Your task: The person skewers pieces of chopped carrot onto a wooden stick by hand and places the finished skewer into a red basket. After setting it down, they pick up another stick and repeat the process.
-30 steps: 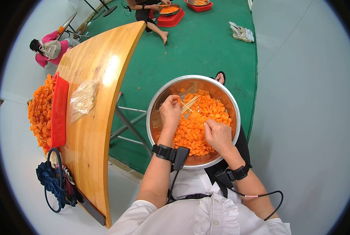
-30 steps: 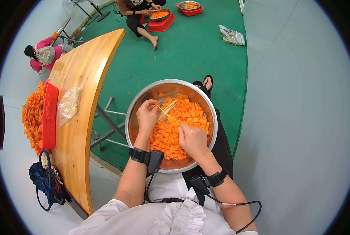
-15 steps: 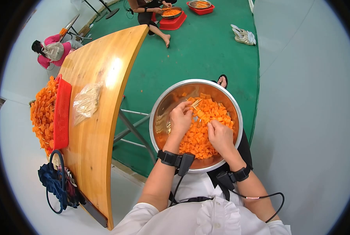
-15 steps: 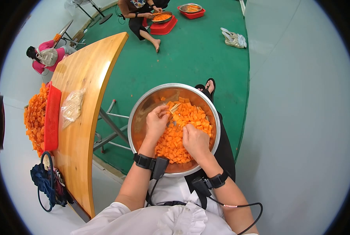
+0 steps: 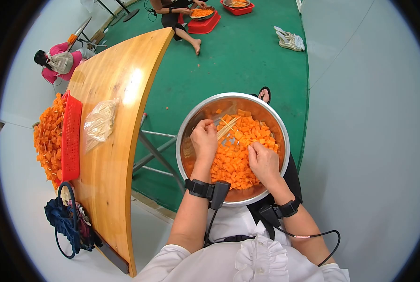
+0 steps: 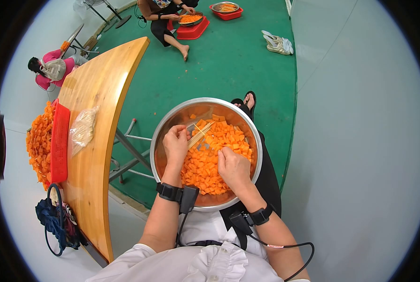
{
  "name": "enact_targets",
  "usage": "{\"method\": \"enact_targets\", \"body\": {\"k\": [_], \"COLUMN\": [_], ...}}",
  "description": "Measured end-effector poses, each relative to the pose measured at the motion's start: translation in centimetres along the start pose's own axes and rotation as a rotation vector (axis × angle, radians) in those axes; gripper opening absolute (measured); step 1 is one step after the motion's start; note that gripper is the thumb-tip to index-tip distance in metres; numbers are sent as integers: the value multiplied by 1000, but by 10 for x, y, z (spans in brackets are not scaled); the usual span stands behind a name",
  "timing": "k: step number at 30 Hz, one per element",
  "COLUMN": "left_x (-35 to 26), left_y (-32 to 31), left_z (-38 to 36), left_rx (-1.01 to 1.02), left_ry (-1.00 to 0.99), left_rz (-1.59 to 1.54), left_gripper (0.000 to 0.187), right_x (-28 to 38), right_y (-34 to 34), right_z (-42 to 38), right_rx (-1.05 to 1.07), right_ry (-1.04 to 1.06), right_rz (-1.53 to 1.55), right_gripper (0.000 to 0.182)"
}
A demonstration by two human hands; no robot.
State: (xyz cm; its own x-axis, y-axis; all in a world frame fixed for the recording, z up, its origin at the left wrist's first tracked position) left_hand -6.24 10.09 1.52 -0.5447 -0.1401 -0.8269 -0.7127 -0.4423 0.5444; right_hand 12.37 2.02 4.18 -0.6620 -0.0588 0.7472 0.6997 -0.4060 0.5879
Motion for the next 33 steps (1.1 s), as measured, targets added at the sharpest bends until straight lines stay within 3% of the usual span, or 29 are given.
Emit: {"method": "enact_targets", "body": {"k": [8,11,14,20,23,29,33], "left_x": [9,17,19,6,1,1,-6], "left_y": [1,3,2,-21,-16,-8,-14], "left_z": [3,6,5,-19,-23,-21,-26], "left_rx": [-37,-173,-148,443,489,706,717], "left_ry": [120,65,106,-23,-218,-225,-288], "left_rz": [-122,-147,-151,281,546,649,676], "left_gripper": [24,25,20,11,14,15,16], "right_x": [1,2,1,0,-2,-11,-3], "right_y": [3,4,5,6,8,4,7], "right_z": [-1,-1,-1,0,0,-1,4], "right_rx": [-14,-21,-31,-33,-67,-35,-40], "right_ry": [10,12,-2,-21,-31,-38,-43], "right_rz": [38,30,36,45,77,27,63], "right_gripper": [19,19,19,20,20,19,17]}}
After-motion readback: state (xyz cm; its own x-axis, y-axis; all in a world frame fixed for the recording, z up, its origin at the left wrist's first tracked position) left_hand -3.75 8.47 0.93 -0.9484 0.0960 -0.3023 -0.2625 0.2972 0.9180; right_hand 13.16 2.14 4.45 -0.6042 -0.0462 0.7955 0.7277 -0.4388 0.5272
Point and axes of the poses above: each hand's wrist, its own z-axis towards the middle knuckle, its own y-axis out of the back of the hand, x = y × z, the point moved 7 cm from there along z, towards the middle knuckle, and after that the axes turned 13 degrees about -x, right-handed, at the moved point
